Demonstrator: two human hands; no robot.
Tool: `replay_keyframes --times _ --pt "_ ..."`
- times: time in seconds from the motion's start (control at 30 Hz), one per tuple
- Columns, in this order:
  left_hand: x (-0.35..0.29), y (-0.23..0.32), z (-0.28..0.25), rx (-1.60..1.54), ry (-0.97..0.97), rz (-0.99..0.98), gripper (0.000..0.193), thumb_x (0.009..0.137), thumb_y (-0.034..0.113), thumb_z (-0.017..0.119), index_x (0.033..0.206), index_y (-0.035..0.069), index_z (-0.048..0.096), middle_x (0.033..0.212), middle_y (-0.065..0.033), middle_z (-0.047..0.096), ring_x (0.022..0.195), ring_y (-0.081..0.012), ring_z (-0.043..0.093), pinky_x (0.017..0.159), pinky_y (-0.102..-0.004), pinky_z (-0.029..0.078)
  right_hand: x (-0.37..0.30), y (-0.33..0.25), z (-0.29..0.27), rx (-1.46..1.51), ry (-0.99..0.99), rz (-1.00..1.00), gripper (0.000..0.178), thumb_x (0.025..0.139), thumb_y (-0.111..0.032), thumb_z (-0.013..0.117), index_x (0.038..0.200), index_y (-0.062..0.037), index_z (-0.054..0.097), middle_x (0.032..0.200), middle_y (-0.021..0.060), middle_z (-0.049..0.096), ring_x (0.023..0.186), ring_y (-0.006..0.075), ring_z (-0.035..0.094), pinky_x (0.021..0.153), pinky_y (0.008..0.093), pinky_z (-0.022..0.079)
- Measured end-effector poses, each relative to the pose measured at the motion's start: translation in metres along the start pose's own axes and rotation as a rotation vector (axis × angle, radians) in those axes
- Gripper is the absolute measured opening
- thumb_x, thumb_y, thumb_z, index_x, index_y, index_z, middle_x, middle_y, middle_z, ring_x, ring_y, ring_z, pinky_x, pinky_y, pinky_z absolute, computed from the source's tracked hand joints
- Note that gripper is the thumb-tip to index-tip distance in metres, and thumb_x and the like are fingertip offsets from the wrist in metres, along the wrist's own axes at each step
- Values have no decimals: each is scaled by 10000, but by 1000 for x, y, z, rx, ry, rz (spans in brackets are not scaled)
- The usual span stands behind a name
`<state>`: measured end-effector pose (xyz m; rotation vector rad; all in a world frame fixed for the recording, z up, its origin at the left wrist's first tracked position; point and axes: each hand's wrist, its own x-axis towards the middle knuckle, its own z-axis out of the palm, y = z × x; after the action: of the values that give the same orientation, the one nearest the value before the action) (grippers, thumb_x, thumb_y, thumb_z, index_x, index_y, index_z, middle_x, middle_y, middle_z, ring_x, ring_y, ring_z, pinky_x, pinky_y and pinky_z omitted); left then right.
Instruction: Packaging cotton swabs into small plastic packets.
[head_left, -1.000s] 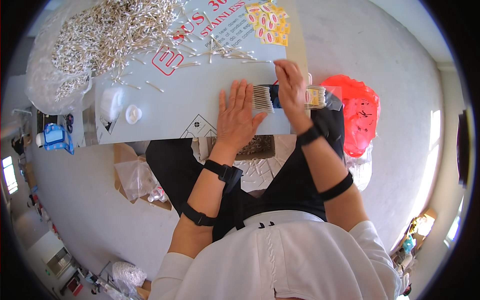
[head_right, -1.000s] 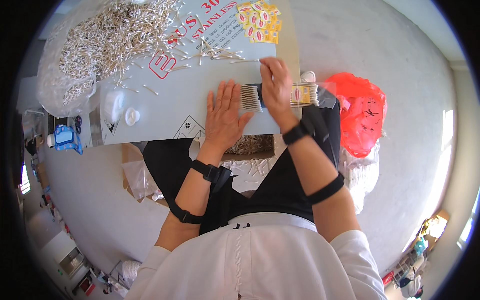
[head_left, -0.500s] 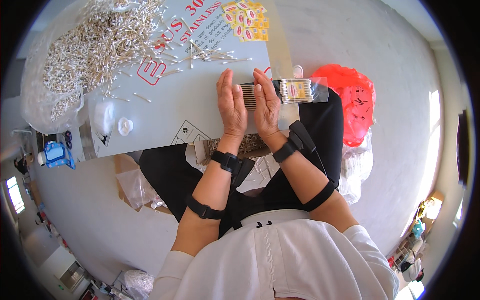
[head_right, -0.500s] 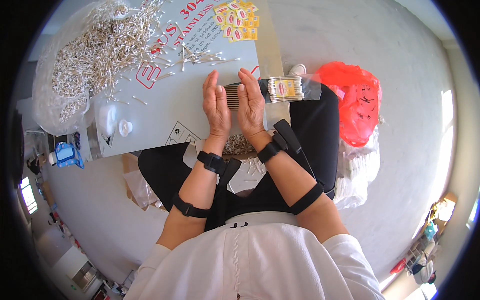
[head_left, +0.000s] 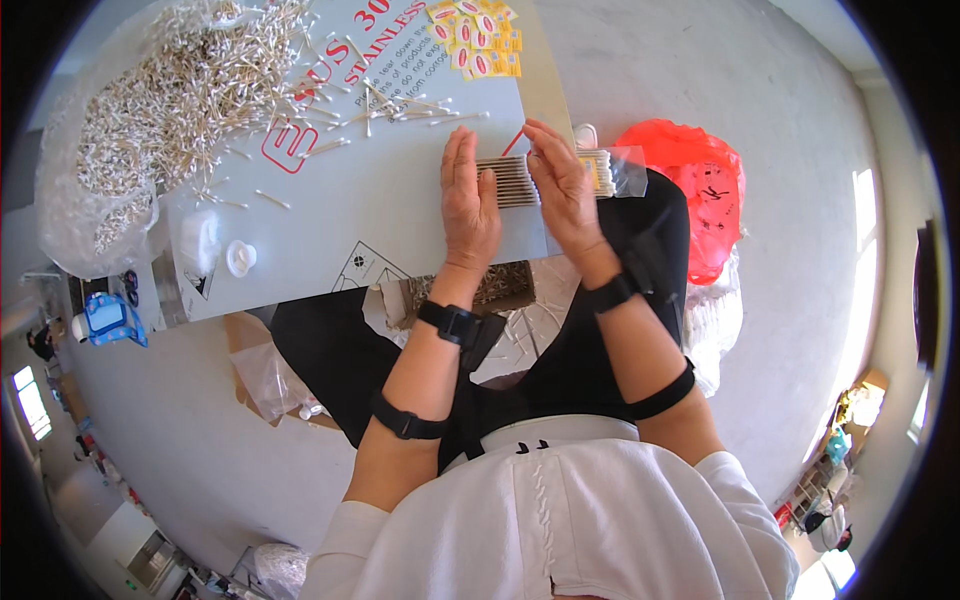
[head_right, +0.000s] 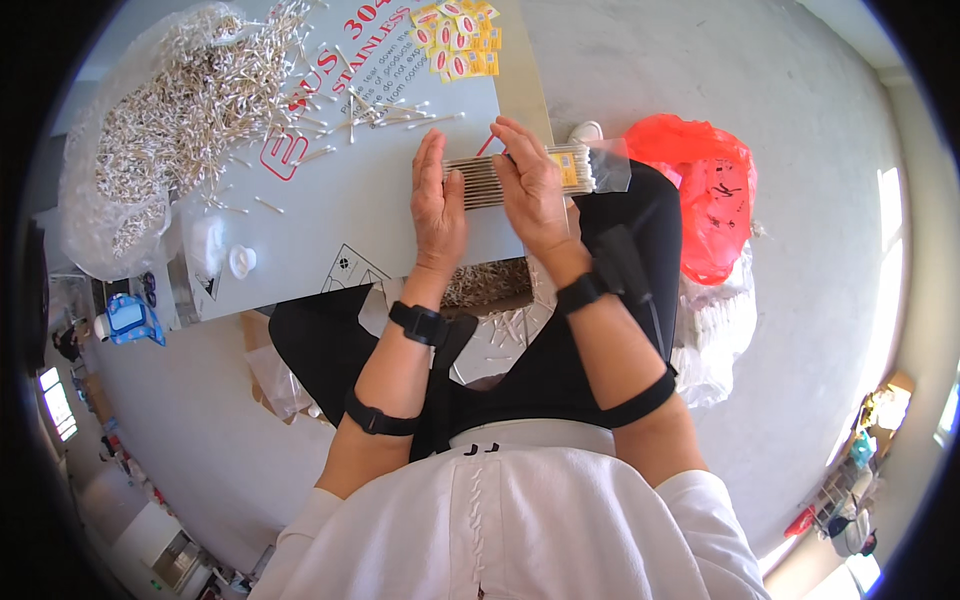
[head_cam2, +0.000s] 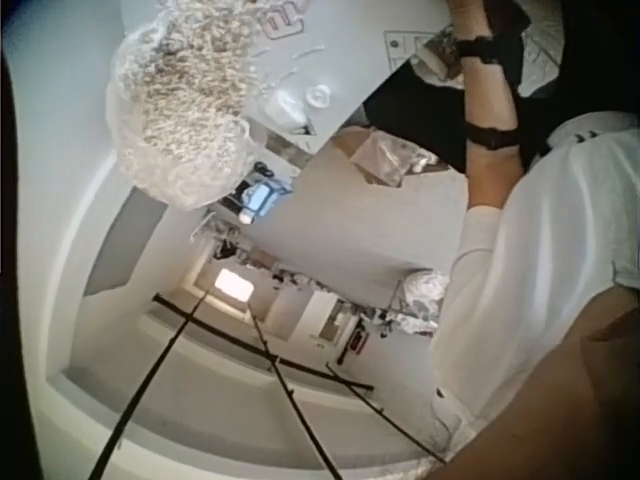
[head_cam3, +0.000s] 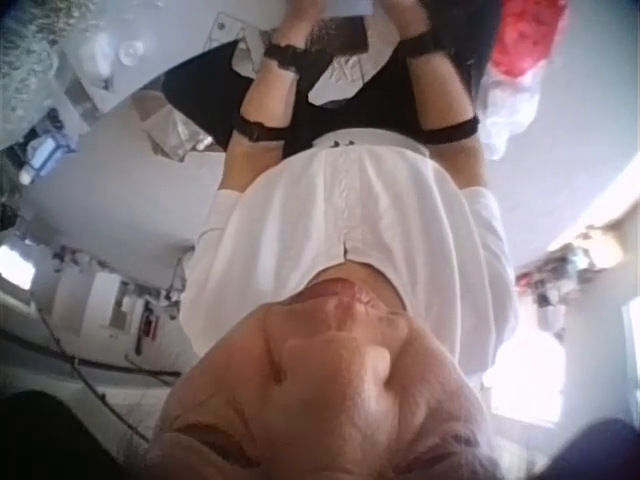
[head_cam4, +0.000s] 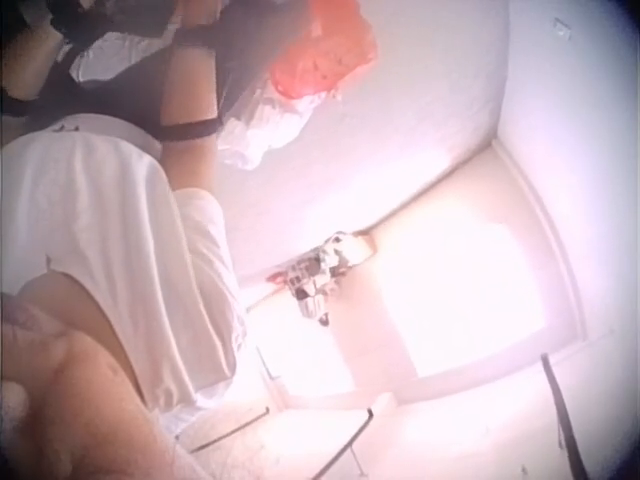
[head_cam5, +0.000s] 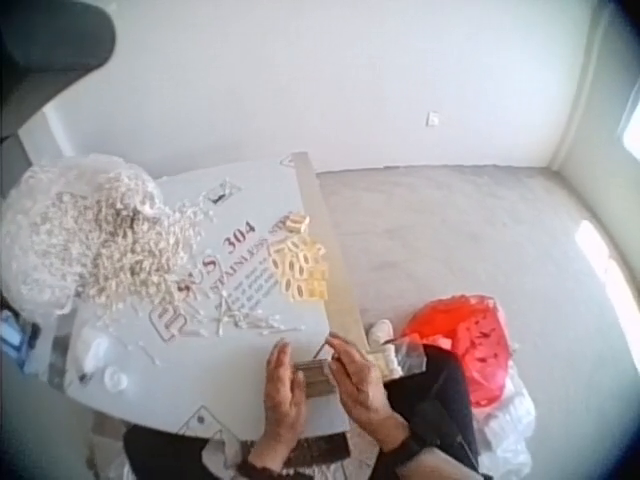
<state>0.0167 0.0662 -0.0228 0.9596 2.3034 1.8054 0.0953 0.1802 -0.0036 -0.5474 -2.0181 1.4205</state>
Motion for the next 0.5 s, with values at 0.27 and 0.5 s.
replay_keyframes --times 0.27,0.5 --pt "-12 18 -35 691 -468 166 701 912 351 601 1478 51 318 1574 -118 249 1462 -252 215 1177 -503 158 -22 -24 -61 -744 -412 -328 506 749 -50 712 1237 -38 579 1350 147 529 1283 338 477 1038 415 435" --pt "-20 11 -20 712 -468 170 723 917 386 584 1505 89 284 1588 -96 222 1466 -245 211 1177 -503 158 -36 -16 -37 -835 -308 -256 646 724 -112 757 1315 -29 511 1389 146 487 1323 333 429 1111 438 354"
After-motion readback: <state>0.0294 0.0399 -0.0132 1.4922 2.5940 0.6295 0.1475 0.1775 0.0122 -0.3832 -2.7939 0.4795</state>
